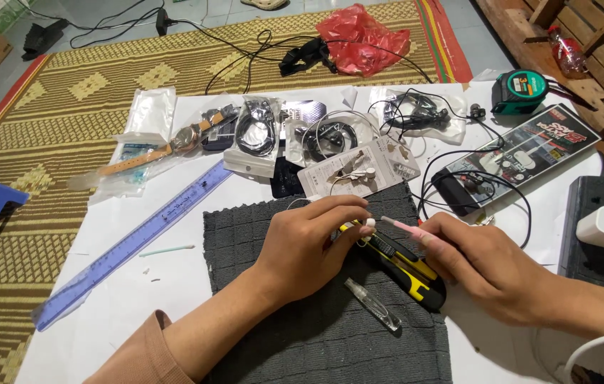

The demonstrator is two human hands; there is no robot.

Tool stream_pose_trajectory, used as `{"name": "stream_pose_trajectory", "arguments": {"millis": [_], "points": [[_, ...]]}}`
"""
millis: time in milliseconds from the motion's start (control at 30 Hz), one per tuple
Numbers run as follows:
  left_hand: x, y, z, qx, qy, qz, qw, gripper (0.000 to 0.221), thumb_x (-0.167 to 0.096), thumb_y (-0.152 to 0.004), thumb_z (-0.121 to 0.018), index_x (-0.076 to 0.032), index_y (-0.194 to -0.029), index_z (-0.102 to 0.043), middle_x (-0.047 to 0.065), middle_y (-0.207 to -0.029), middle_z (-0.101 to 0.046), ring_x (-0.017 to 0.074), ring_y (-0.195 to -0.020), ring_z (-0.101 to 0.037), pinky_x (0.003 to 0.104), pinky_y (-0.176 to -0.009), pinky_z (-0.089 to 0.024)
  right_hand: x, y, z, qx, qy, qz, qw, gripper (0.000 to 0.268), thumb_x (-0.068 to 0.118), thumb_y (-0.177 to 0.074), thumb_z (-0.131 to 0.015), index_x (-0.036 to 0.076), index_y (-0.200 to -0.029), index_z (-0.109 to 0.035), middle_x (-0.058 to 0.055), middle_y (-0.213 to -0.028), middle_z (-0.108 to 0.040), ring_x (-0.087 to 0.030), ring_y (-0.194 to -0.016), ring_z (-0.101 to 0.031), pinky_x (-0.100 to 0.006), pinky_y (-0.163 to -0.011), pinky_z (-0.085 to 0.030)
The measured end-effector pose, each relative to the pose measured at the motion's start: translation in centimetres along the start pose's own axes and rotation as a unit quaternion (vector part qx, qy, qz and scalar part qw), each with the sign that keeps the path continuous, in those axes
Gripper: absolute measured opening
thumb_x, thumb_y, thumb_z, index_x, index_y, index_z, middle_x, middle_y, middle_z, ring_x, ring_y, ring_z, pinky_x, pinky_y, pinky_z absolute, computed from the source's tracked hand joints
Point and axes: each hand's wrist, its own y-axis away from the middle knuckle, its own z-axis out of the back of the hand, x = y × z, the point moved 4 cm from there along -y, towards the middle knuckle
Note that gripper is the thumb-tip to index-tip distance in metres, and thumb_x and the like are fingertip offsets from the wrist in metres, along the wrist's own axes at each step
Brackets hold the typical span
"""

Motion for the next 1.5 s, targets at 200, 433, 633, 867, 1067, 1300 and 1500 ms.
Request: {"name": "stream_pose_trajectory", "arguments": {"millis": [200,433,633,867,1067,1300,1500], "points": [[0.1,0.2,-0.1,0.016,0.016,-0.01,1.0,0.014,-0.009,-0.086,-0.079,-0.007,-0.099,-0.074,0.002,-0.113,-0.076,0.0151,-0.067,-0.071,0.026,-0.056,-0.054,0.6,-0.1,0.0,0.001,0.017,0.019,1.0,0.022,0.027,-0.095,-0.059,0.016,-0.091,-0.077,0.004,-0.049,-0.072,-0.009,-0.038,-0.054,-0.027,-0.038,-0.044],[-0.6,0.0,0.1,0.024,0.041,-0.027,0.999,0.014,-0.005,-0.087,-0.076,-0.005,-0.101,-0.072,0.005,-0.109,-0.076,0.0194,-0.075,-0.075,0.029,-0.062,-0.057,0.7,0.0,0.2,-0.013,0.018,0.022,1.0,0.018,0.024,-0.092,-0.061,0.016,-0.097,-0.076,0.003,-0.052,-0.075,-0.01,-0.039,-0.056,-0.028,-0.04,-0.045],[-0.3,0.0,0.0,0.027,0.04,-0.005,0.999,0.014,-0.004,-0.086,-0.076,-0.005,-0.099,-0.071,0.005,-0.107,-0.077,0.0155,-0.06,-0.067,0.026,-0.052,-0.052,0.9,-0.1,0.2,-0.007,0.02,0.03,0.999,0.021,0.026,-0.093,-0.06,0.017,-0.093,-0.079,0.002,-0.054,-0.075,-0.012,-0.04,-0.055,-0.03,-0.041,-0.044],[0.0,0.2,-0.1,0.034,0.045,-0.002,0.998,0.012,-0.01,-0.089,-0.076,-0.007,-0.1,-0.071,0.003,-0.106,-0.076,0.015,-0.061,-0.067,0.027,-0.054,-0.052,0.0,0.0,0.0,-0.011,0.041,0.023,0.999,0.02,0.025,-0.093,-0.058,0.018,-0.1,-0.075,0.003,-0.058,-0.079,-0.012,-0.04,-0.061,-0.029,-0.042,-0.05],[-0.1,0.2,-0.2,0.036,0.048,-0.022,0.998,0.015,-0.009,-0.087,-0.077,-0.005,-0.1,-0.071,0.005,-0.104,-0.077,0.0161,-0.062,-0.068,0.027,-0.053,-0.053,0.3,0.1,0.0,-0.009,0.031,0.003,0.999,0.021,0.025,-0.094,-0.058,0.018,-0.098,-0.077,0.003,-0.055,-0.078,-0.011,-0.039,-0.058,-0.029,-0.04,-0.048],[0.3,0.3,-0.4,0.054,0.085,0.019,0.995,0.027,-0.005,-0.084,-0.079,-0.008,-0.109,-0.069,0.002,-0.098,-0.077,0.0121,-0.061,-0.066,0.024,-0.054,-0.052,1.0,0.0,0.0,-0.006,0.03,0.029,0.999,0.022,0.028,-0.092,-0.06,0.018,-0.096,-0.08,0.004,-0.057,-0.079,-0.009,-0.041,-0.06,-0.027,-0.042,-0.05],[0.8,0.6,-0.4,0.037,0.107,0.053,0.992,0.051,-0.004,-0.082,-0.083,-0.013,-0.128,-0.062,-0.004,-0.093,-0.076,0.007,-0.054,-0.056,0.023,-0.05,-0.047,1.1,-0.2,0.1,-0.005,0.033,0.04,0.999,0.022,0.027,-0.092,-0.06,0.019,-0.097,-0.081,0.005,-0.059,-0.081,-0.009,-0.041,-0.061,-0.027,-0.04,-0.049]]}}
